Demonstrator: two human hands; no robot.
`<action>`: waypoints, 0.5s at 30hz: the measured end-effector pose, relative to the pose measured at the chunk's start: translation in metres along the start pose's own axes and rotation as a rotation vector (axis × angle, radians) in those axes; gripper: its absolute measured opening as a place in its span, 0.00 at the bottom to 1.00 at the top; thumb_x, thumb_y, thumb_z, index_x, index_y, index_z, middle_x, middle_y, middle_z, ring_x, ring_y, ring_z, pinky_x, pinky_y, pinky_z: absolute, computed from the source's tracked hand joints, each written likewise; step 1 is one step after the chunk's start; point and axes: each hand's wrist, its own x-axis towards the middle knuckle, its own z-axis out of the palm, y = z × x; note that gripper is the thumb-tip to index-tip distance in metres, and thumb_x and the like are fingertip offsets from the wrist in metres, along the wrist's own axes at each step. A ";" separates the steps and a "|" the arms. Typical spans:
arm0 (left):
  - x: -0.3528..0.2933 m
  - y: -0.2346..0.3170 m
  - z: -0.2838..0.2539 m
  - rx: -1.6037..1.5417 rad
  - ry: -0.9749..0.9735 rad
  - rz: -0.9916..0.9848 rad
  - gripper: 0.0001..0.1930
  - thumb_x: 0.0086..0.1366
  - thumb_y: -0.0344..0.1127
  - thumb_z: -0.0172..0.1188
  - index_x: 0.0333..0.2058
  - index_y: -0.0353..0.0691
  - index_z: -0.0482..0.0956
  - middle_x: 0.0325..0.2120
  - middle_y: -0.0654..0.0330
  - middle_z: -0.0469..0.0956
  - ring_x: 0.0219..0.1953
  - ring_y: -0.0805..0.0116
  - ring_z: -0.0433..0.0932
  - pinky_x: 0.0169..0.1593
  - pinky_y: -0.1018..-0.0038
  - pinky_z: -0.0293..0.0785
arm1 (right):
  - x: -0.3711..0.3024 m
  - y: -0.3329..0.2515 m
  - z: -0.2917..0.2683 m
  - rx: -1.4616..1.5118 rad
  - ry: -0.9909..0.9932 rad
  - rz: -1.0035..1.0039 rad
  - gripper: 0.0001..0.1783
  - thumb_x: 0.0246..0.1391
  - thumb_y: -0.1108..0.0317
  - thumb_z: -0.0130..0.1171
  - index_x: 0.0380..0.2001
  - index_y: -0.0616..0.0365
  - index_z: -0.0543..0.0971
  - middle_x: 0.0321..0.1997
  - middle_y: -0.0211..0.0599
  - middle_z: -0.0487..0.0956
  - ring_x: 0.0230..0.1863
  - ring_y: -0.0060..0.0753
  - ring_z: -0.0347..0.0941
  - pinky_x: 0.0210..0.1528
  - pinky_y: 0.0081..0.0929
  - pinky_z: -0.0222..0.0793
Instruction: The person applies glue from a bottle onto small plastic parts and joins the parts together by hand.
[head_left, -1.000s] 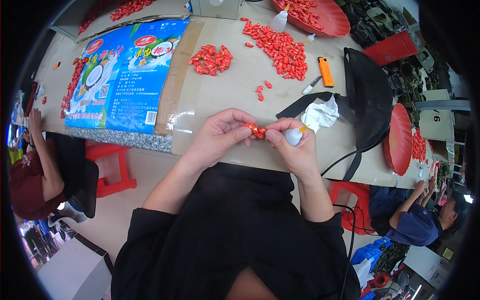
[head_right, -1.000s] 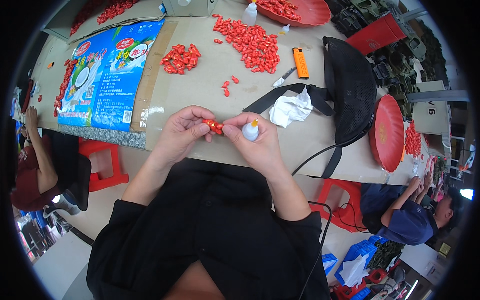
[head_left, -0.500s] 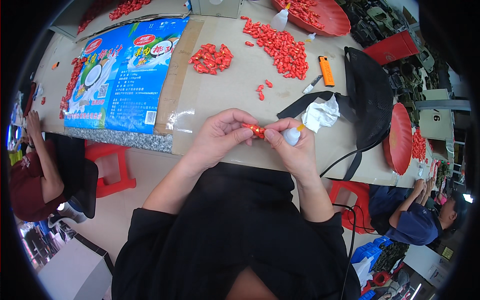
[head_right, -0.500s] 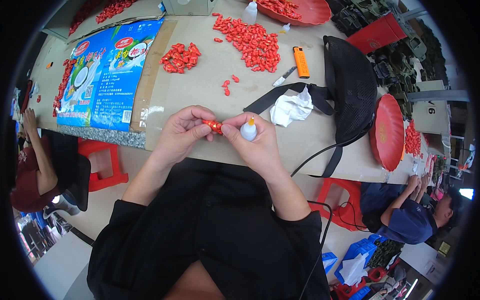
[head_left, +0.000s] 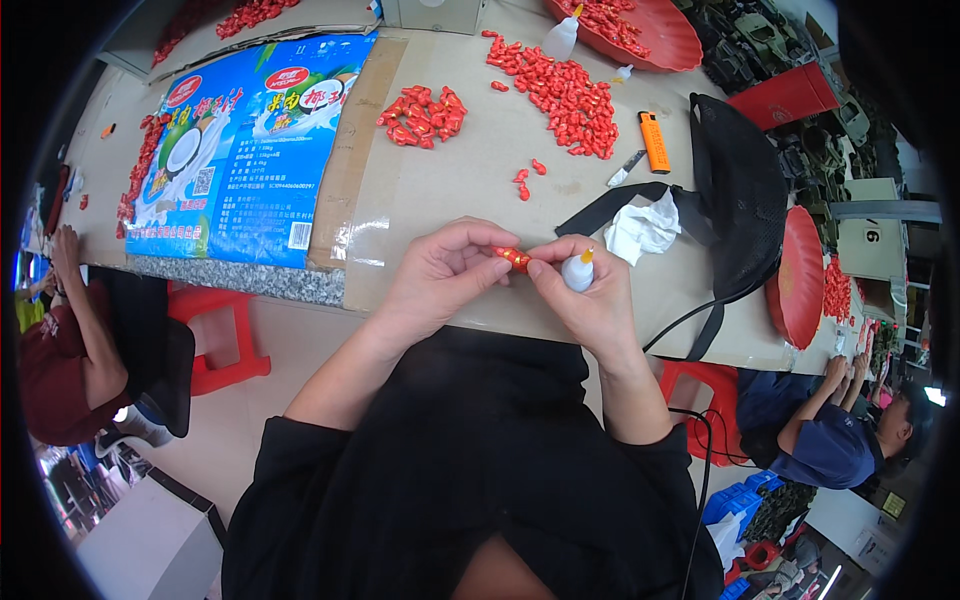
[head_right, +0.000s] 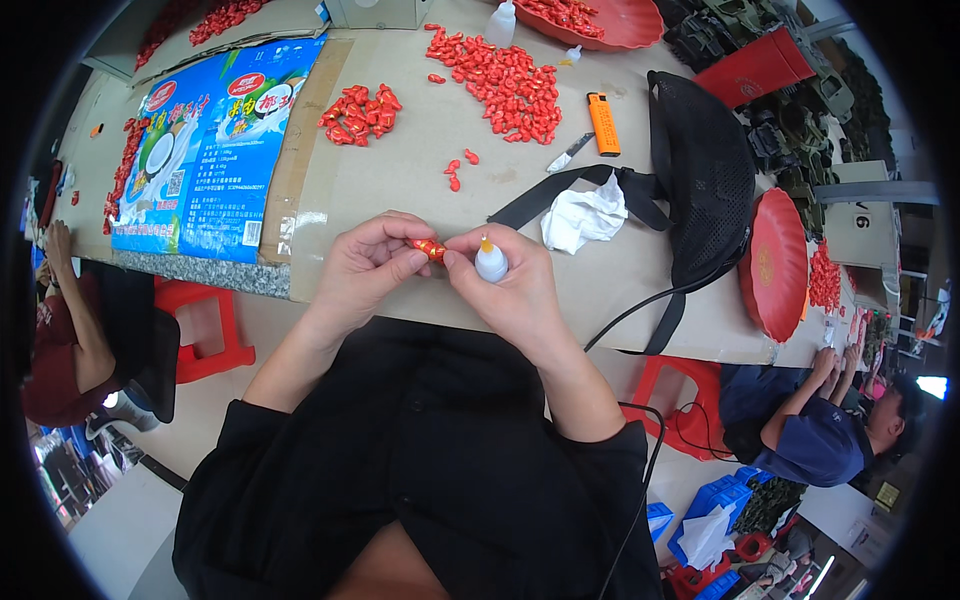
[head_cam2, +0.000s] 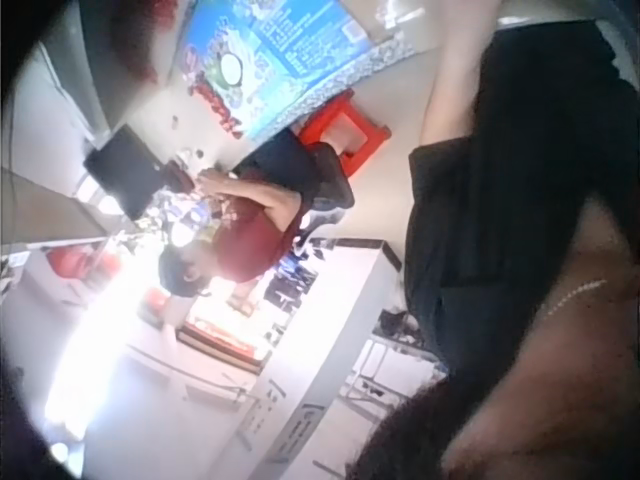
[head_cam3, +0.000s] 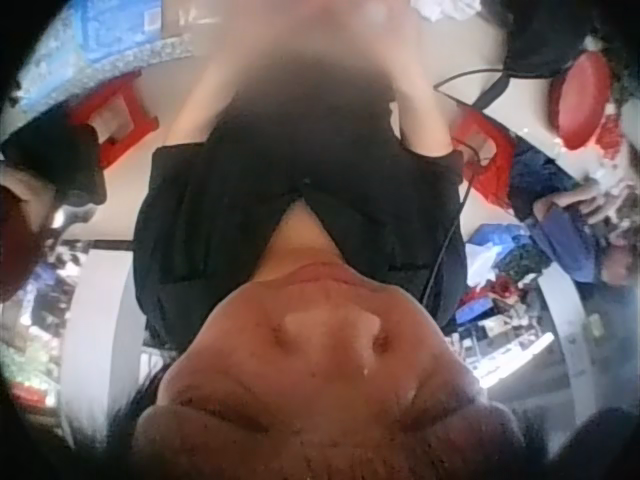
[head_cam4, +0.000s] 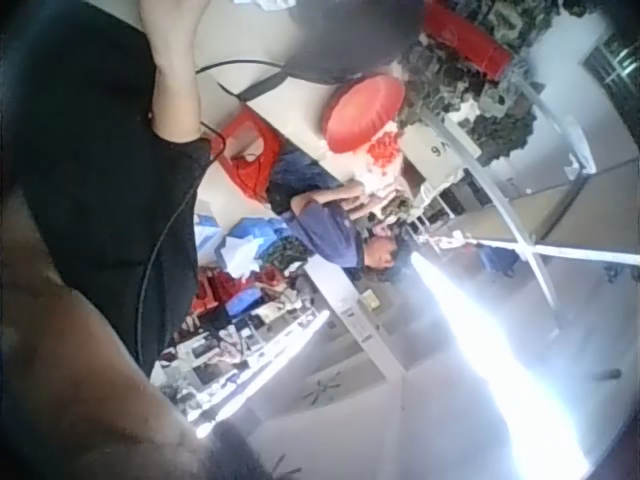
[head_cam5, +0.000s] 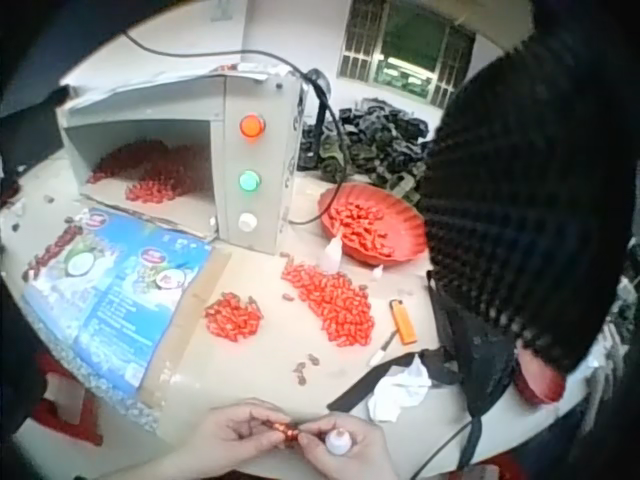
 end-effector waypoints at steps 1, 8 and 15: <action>0.000 0.000 0.000 0.002 0.004 -0.002 0.09 0.55 0.21 0.52 0.37 0.32 0.71 0.36 0.59 0.68 0.35 0.74 0.71 0.39 0.80 0.70 | 0.000 0.000 0.000 -0.013 -0.003 0.007 0.03 0.43 0.74 0.57 0.23 0.62 0.74 0.22 0.26 0.72 0.25 0.11 0.64 0.27 0.12 0.60; -0.001 0.000 0.000 0.078 0.023 -0.006 0.09 0.55 0.21 0.51 0.37 0.31 0.72 0.37 0.59 0.68 0.36 0.74 0.71 0.39 0.79 0.71 | 0.004 0.006 -0.001 -0.080 -0.011 -0.071 0.03 0.41 0.75 0.57 0.22 0.63 0.74 0.22 0.29 0.72 0.26 0.15 0.66 0.28 0.15 0.61; -0.001 -0.002 0.000 0.103 0.017 0.004 0.10 0.55 0.20 0.51 0.37 0.31 0.72 0.37 0.59 0.68 0.36 0.73 0.71 0.38 0.79 0.71 | 0.009 0.010 -0.003 -0.102 -0.072 -0.134 0.03 0.41 0.76 0.56 0.21 0.63 0.73 0.22 0.32 0.72 0.26 0.19 0.67 0.28 0.17 0.61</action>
